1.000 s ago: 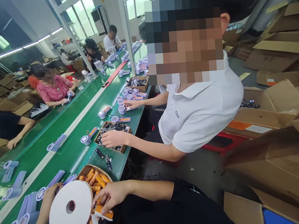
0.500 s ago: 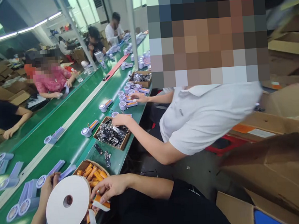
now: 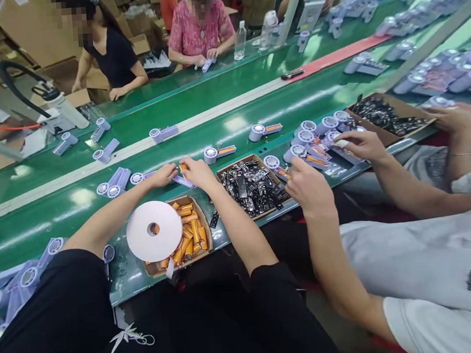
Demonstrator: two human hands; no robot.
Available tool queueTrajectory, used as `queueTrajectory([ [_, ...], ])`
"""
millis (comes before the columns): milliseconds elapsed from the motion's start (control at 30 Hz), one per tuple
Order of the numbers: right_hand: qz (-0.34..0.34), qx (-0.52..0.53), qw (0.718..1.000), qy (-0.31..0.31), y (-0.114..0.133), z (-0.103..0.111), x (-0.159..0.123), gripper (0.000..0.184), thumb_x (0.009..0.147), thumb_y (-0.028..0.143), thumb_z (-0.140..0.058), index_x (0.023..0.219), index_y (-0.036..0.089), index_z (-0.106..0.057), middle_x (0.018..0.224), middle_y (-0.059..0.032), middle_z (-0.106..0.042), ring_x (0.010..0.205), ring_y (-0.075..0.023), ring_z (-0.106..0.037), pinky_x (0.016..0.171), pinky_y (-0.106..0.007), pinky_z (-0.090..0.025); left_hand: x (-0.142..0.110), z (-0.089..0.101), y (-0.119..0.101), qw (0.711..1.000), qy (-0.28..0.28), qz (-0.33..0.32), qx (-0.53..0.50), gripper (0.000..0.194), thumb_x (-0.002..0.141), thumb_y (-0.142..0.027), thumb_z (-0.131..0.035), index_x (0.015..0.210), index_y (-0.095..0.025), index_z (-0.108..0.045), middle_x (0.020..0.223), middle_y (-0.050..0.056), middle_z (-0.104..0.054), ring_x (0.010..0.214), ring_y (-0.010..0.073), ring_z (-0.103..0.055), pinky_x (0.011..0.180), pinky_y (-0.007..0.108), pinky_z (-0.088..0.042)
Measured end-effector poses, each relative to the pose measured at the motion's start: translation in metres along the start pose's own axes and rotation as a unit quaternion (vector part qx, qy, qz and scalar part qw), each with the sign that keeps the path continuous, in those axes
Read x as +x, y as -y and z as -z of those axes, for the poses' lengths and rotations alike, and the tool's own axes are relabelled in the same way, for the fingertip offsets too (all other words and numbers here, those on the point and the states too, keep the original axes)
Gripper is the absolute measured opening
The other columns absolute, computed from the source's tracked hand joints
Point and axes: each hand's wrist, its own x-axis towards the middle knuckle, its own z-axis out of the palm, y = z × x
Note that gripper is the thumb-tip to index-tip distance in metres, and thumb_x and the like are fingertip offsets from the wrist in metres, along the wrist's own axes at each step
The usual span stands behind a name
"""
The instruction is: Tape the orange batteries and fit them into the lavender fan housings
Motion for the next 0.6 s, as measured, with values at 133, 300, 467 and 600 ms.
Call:
queueTrajectory([
  [133,0.002,-0.200,0.976,0.086,-0.005,-0.011,0.005,0.042,0.113,0.033,-0.059,0.153,0.024,-0.064,0.131,-0.0121,-0.083,0.123,-0.0284,-0.079,0.105,-0.036,-0.059,0.003,-0.005,0.001,1.000,0.007,0.003,-0.004,0.023,0.109,-0.036,-0.042,0.104,-0.022,-0.060,0.104,0.013,-0.068,0.106,0.0298,-0.062,0.104,0.044,-0.049],
  [300,0.018,-0.276,0.952,0.129,0.004,-0.013,0.001,0.042,0.114,0.034,-0.056,0.154,0.021,-0.062,0.130,-0.0207,-0.082,0.122,-0.0354,-0.080,0.102,-0.043,-0.062,0.008,0.004,-0.008,0.999,0.014,0.037,-0.003,0.024,0.107,-0.039,-0.041,0.100,-0.023,-0.057,0.109,0.013,-0.070,0.112,0.0282,-0.062,0.107,0.041,-0.049],
  [467,0.027,-0.301,0.941,0.150,0.030,-0.007,-0.007,0.039,0.116,0.023,-0.047,0.150,0.024,-0.066,0.132,-0.0161,-0.082,0.124,-0.0301,-0.080,0.102,-0.043,-0.064,0.001,0.029,-0.038,0.999,0.036,0.024,0.014,0.027,0.096,-0.050,-0.039,0.090,-0.026,-0.051,0.099,0.011,-0.071,0.102,0.0282,-0.063,0.100,0.042,-0.052],
  [600,0.046,-0.292,0.941,0.163,0.026,-0.011,0.017,0.026,0.111,0.018,-0.057,0.122,0.020,-0.080,0.132,-0.0141,-0.083,0.122,-0.0301,-0.082,0.099,-0.043,-0.067,0.025,0.038,-0.033,0.998,0.053,-0.010,0.043,0.038,0.088,-0.061,-0.024,0.081,-0.030,-0.045,0.077,0.006,-0.066,0.085,0.0312,-0.064,0.086,0.043,-0.054],
])
